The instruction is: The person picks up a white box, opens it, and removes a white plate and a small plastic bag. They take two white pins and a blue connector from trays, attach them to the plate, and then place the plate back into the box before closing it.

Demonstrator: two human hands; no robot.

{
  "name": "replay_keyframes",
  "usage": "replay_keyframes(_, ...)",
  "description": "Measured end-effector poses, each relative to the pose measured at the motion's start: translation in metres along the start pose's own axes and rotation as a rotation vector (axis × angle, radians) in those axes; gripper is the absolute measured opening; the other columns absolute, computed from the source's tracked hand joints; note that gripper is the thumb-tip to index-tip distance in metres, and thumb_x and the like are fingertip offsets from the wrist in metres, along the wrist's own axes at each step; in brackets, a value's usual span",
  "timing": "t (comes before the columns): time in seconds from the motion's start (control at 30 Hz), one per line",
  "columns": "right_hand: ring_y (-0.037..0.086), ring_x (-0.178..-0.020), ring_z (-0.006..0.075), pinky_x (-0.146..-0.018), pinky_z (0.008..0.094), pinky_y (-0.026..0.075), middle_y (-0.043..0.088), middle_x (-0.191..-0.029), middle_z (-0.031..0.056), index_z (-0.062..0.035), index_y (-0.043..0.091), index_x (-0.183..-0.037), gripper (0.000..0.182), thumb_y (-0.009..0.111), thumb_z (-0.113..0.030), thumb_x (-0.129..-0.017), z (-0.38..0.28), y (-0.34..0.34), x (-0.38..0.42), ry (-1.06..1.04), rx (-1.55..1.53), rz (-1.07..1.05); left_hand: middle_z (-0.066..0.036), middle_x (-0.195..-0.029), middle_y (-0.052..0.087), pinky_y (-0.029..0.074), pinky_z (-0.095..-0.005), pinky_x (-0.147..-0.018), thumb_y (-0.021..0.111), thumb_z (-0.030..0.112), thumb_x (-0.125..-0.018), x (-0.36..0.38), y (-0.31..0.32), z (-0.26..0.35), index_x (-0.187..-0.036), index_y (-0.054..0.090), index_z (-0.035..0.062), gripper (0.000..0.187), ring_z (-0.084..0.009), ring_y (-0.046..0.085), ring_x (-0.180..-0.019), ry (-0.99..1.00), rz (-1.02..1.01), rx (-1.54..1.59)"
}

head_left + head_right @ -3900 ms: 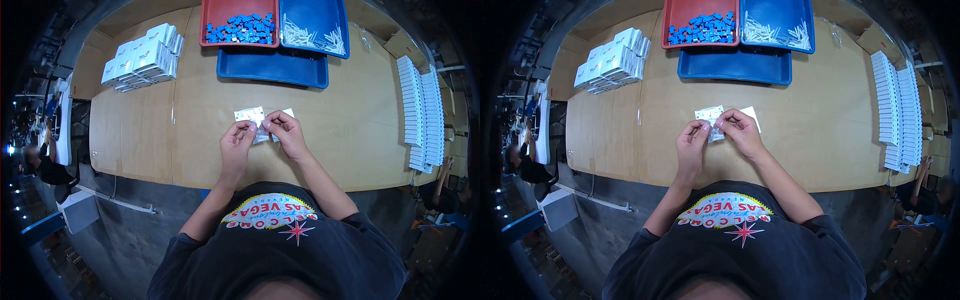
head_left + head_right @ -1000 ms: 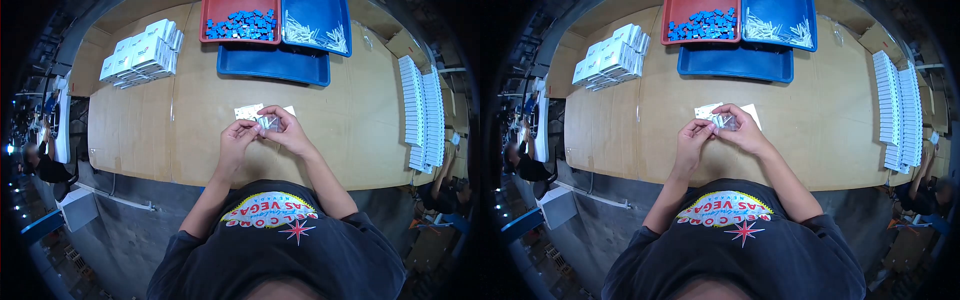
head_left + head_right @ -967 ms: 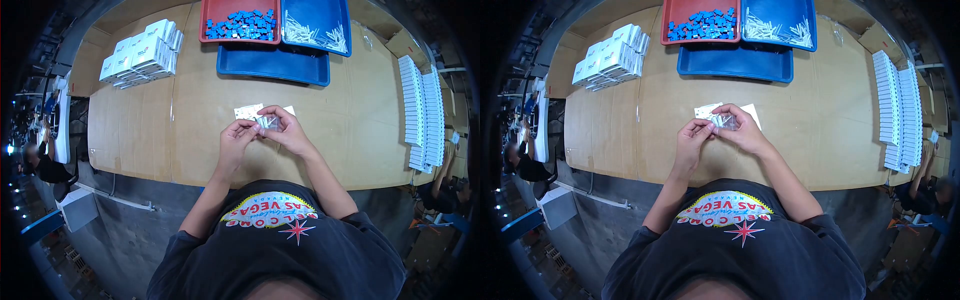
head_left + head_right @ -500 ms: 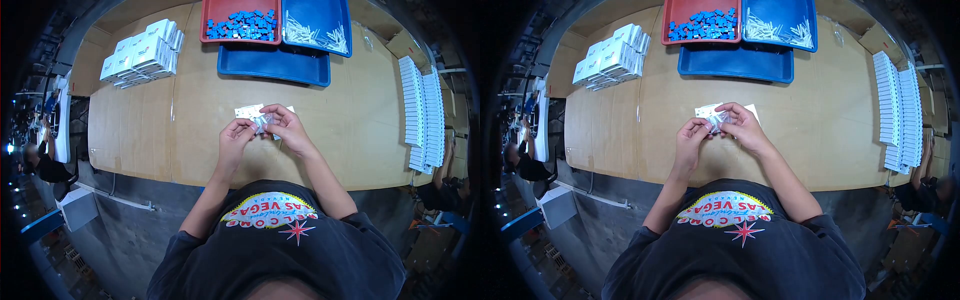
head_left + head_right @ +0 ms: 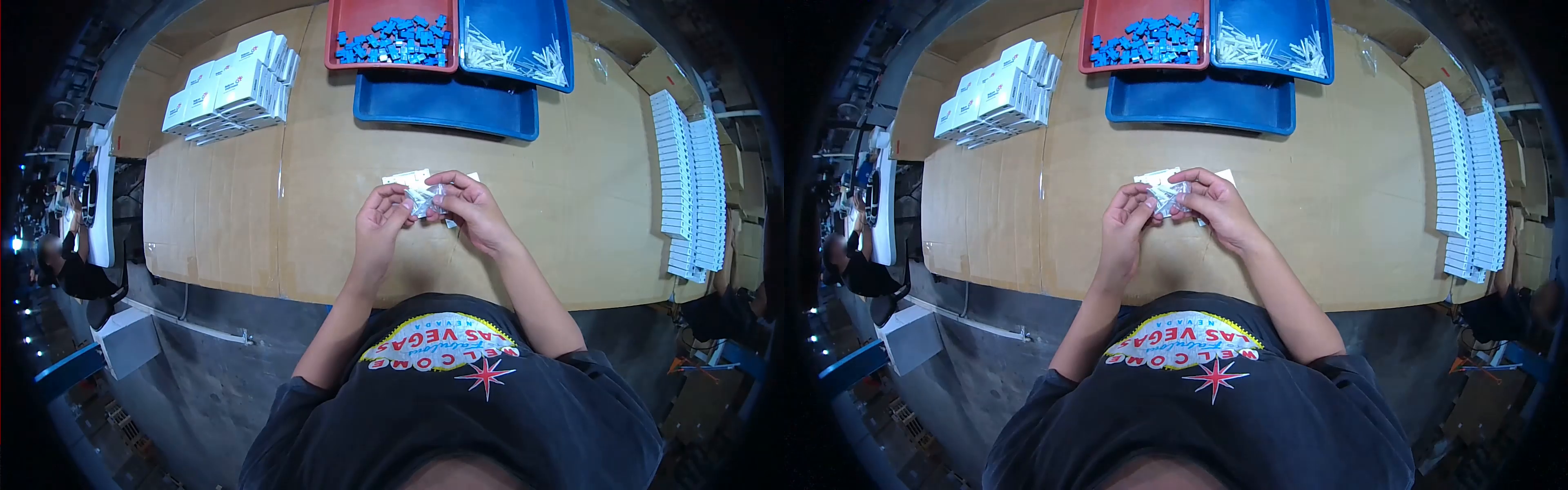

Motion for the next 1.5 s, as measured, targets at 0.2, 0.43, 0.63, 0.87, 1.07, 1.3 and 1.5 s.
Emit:
replay_keyframes(0.2,0.072,-0.091,0.0148,-0.082,0.0277,0.06,0.071,-0.107,0.0093,0.0002,0.058,-0.136,0.038,0.068,0.004,-0.099,0.006,-0.001,-0.003,-0.062,0.092,-0.023,-0.007,-0.111,0.067,0.054,-0.027,-0.085,0.059,0.001,-0.104,0.001,0.001,-0.002,-0.136,0.055,0.0027,0.032,-0.0121,0.065,-0.096,-0.044,-0.052,-0.026)
replay_keyframes(0.43,0.072,-0.086,0.0135,-0.076,0.0258,0.058,0.071,-0.097,0.0056,-0.0009,0.059,-0.136,0.04,0.071,0.002,-0.098,0.004,0.002,0.0,-0.035,0.162,-0.033,-0.008,-0.111,0.067,0.053,-0.0285,-0.087,0.055,-0.003,-0.103,0.003,0.007,0.007,-0.129,0.057,0.0039,0.027,-0.0132,0.065,-0.097,-0.059,-0.009,0.19)
replay_keyframes(0.63,0.072,-0.081,0.0123,-0.073,0.025,0.057,0.069,-0.089,0.0028,-0.0019,0.059,-0.135,0.042,0.073,0.003,-0.096,0.001,0.005,-0.003,-0.044,0.231,-0.025,-0.006,-0.112,0.063,0.048,-0.0265,-0.089,0.059,-0.003,-0.101,-0.001,-0.012,-0.02,-0.12,0.061,0.0032,0.02,-0.0119,0.061,-0.1,0.029,0.01,0.25)
replay_keyframes(0.87,0.067,-0.079,0.0087,-0.071,0.0234,0.052,0.069,-0.087,0.0012,-0.0024,0.06,-0.136,0.043,0.073,0.002,-0.096,0.008,0.003,-0.005,-0.108,0.313,-0.07,-0.008,-0.111,0.064,0.05,-0.0271,-0.086,0.061,-0.006,-0.099,0.0,0.0,0.0,-0.132,0.055,0.0018,0.035,-0.0116,0.06,-0.095,0.009,0.067,0.143)
replay_keyframes(1.07,0.064,-0.079,0.0075,-0.071,0.0237,0.05,0.066,-0.083,-0.001,-0.0021,0.061,-0.136,0.039,0.071,0.001,-0.098,-0.005,0.004,0.001,-0.123,0.259,-0.043,-0.007,-0.108,0.067,0.052,-0.0269,-0.084,0.063,-0.004,-0.1,-0.002,-0.009,-0.002,-0.137,0.054,0.0016,0.039,-0.0112,0.063,-0.096,-0.021,0.001,0.066)
replay_keyframes(1.3,0.062,-0.078,0.0079,-0.072,0.024,0.049,0.064,-0.082,-0.0018,-0.0014,0.061,-0.137,0.04,0.071,0.001,-0.098,-0.011,0.003,-0.001,-0.138,0.334,-0.078,-0.007,-0.104,0.069,0.054,-0.0277,-0.082,0.059,0.002,-0.105,0.0,-0.005,0.002,-0.137,0.056,0.0012,0.033,-0.011,0.064,-0.086,-0.113,-0.076,0.019)
replay_keyframes(1.5,0.062,-0.076,0.007,-0.069,0.0233,0.049,0.065,-0.084,-0.0019,-0.0045,0.063,-0.136,0.039,0.072,-0.002,-0.098,-0.012,0.004,-0.002,-0.159,0.282,-0.069,-0.006,-0.102,0.069,0.054,-0.0265,-0.084,0.059,0.003,-0.105,-0.001,-0.005,-0.005,-0.136,0.058,-0.0004,0.031,-0.0099,0.064,-0.088,0.036,-0.036,-0.055)
Point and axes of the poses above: each hand's wrist, its own x-axis away from the middle knuckle, its own y-axis out of the palm, z = x × y, the point moved 4 cm from there along -x, towards the middle knuckle
